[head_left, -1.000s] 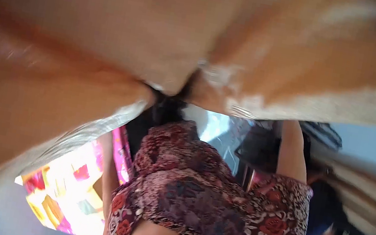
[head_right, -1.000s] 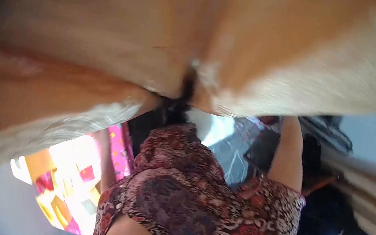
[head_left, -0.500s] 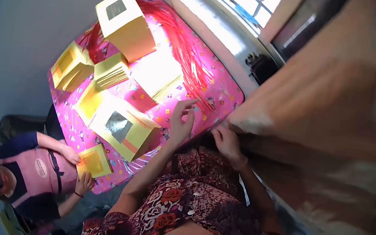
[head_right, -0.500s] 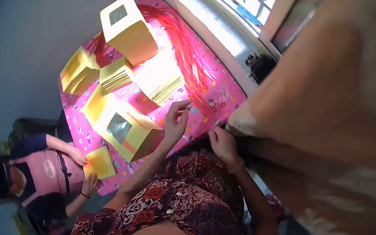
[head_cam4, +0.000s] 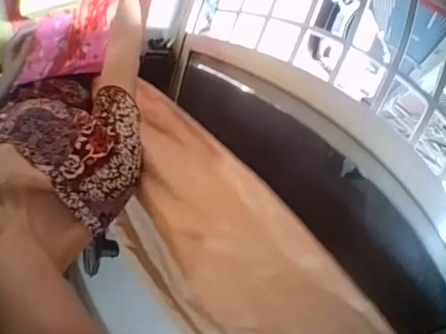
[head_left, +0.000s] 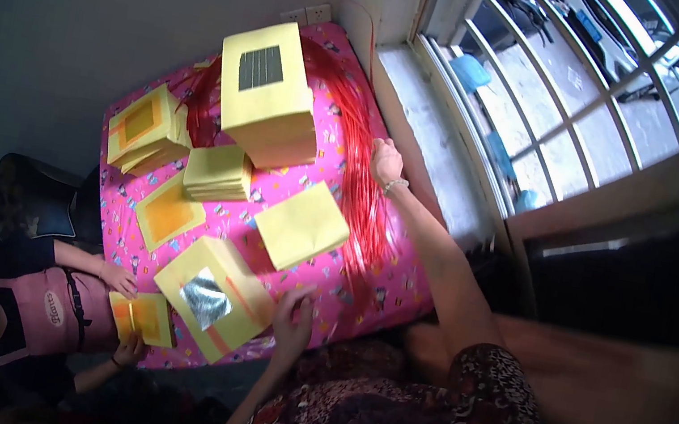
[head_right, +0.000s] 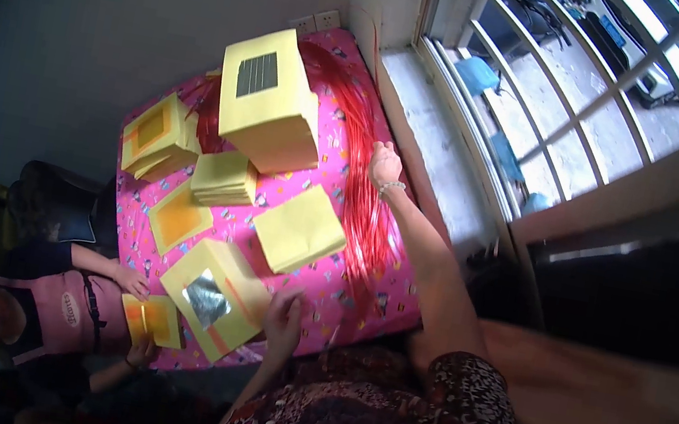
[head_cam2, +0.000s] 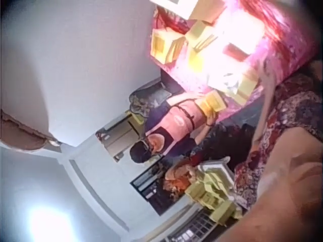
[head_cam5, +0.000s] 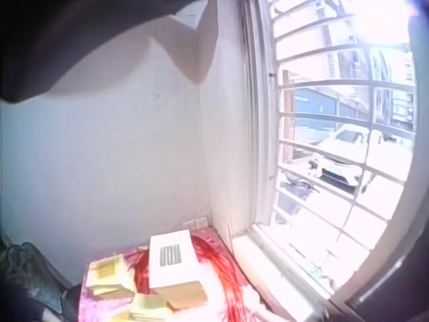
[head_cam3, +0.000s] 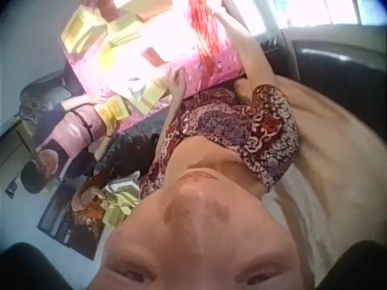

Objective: Bundling and tying stacks of yellow paper sheets with red ribbons.

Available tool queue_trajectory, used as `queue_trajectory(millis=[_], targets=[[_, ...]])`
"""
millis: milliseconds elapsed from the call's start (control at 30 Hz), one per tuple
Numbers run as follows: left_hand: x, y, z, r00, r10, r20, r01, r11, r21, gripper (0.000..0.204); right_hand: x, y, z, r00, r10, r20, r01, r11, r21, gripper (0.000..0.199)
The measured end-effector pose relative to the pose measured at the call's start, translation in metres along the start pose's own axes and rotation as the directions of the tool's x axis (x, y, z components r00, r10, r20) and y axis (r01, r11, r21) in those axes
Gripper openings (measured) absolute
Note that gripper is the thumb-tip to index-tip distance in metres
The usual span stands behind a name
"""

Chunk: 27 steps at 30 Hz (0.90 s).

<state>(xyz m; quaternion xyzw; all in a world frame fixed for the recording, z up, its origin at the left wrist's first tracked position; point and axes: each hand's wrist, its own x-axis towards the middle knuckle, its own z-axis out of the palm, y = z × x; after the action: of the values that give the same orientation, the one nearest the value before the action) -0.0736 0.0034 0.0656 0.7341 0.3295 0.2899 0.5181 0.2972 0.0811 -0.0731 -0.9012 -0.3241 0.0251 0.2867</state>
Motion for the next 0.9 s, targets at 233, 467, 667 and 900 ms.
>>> queue_trajectory(millis=[233, 467, 667, 900], targets=[[0.022, 0.021, 0.015, 0.949, -0.26, -0.175, 0.239, 0.962, -0.136, 0.017, 0.068, 0.022, 0.054, 0.995, 0.005, 0.095, 0.013, 0.981, -0.195, 0.015], [0.041, 0.016, 0.019, 0.944, -0.273, -0.185, 0.258, 0.961, -0.103, 0.018, 0.068, 0.011, 0.025, 0.999, -0.015, -0.042, 0.015, 1.0, -0.004, 0.023], [0.089, 0.025, 0.016, 0.961, -0.275, -0.029, 0.261, 0.937, -0.232, 0.022, 0.001, -0.049, -0.067, 0.983, 0.008, -0.183, 0.073, 0.899, 0.431, 0.017], [0.178, 0.05, 0.027, 0.712, -0.325, 0.622, 0.681, 0.105, -0.725, 0.057, -0.126, -0.102, -0.21, 0.848, -0.431, -0.307, 0.529, 0.662, 0.531, 0.014]])
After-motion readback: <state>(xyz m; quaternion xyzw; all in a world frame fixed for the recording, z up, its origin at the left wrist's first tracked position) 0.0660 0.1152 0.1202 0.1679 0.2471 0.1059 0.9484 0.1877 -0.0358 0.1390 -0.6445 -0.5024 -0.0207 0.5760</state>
